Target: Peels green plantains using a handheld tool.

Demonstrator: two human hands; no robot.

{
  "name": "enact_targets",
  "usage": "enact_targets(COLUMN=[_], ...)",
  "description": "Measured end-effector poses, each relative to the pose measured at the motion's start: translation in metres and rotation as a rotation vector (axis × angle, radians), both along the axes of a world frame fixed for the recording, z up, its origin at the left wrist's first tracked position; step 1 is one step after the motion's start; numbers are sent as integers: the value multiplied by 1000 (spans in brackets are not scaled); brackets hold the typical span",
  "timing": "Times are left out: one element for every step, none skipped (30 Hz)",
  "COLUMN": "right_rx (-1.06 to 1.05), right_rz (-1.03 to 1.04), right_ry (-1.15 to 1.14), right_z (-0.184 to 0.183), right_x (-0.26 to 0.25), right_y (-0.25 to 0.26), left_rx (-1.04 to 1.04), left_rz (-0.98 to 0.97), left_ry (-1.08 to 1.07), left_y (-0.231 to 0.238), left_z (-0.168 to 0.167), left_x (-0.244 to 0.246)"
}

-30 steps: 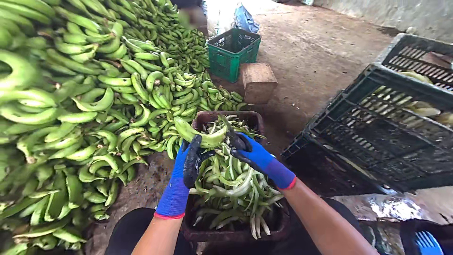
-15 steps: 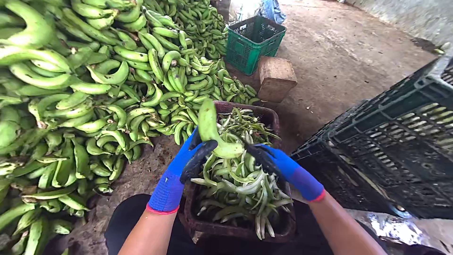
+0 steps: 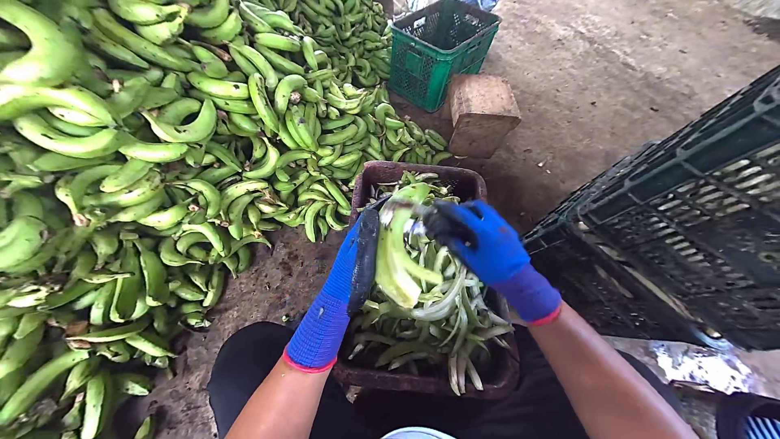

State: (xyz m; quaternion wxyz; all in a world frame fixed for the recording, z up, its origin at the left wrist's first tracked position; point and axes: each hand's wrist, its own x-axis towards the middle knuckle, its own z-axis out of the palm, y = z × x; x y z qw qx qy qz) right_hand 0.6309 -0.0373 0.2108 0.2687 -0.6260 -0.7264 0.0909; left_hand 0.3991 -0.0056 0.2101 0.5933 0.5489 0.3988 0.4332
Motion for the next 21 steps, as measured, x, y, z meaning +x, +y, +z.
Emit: enact_targets(right_rx=[-28,-59,-81,-91,-94,-99,-110,-115,-124,-130,-147,-175,-198,-204,-175,-116,-38,28,67,72,68], right_rz=[-99,-180,-226,-235,-210,-156,-87,-3,89,176,241,279,287,271,241,194,127,42,-43,-114,-159], right_ry=[10,24,38,66,116,176,242,295,322,330,315,292,259,216,168,117,63,12,-14,-12,-4], right_z=[3,5,7,8,9,8,5,0,-4,-7,-8,-8,-8,-7,-4,0,5,11,17,22,26], right_x=[10,21,31,38,40,37,29,19,8,-2,-11,-17,-20,-20,-18,-13,-5,4,15,24,30], right_y=[6,10,13,13,10,6,0,-7,-14,-20,-25,-27,-25,-21,-14,-5,3,10,15,18,19], left_rx=[-42,-108,-177,-229,-259,-269,-261,-228,-167,-90,-16,29,33,4,-27,-49,-52,-55,-51,-44,-54], left_rz=[-18,-41,-86,-132,-164,-161,-131,-65,31,125,191,221,221,194,128,48,-40,-121,-186,-230,-247], left_ry=[-35,-99,-163,-198,-193,-178,-171,-152,-111,-58,-34,-44,-67,-91,-95,-79,-37,21,77,102,81], left_y=[-1,-1,1,5,10,13,17,19,20,21,21,21,20,16,11,7,4,2,-1,-2,-2], left_z=[1,1,0,-2,-3,-3,-4,-5,-5,-5,-7,-9,-10,-9,-7,-5,-4,-1,3,4,2], left_x=[-1,-2,-6,-11,-16,-19,-22,-22,-20,-19,-17,-16,-16,-14,-12,-10,-9,-10,-11,-11,-11])
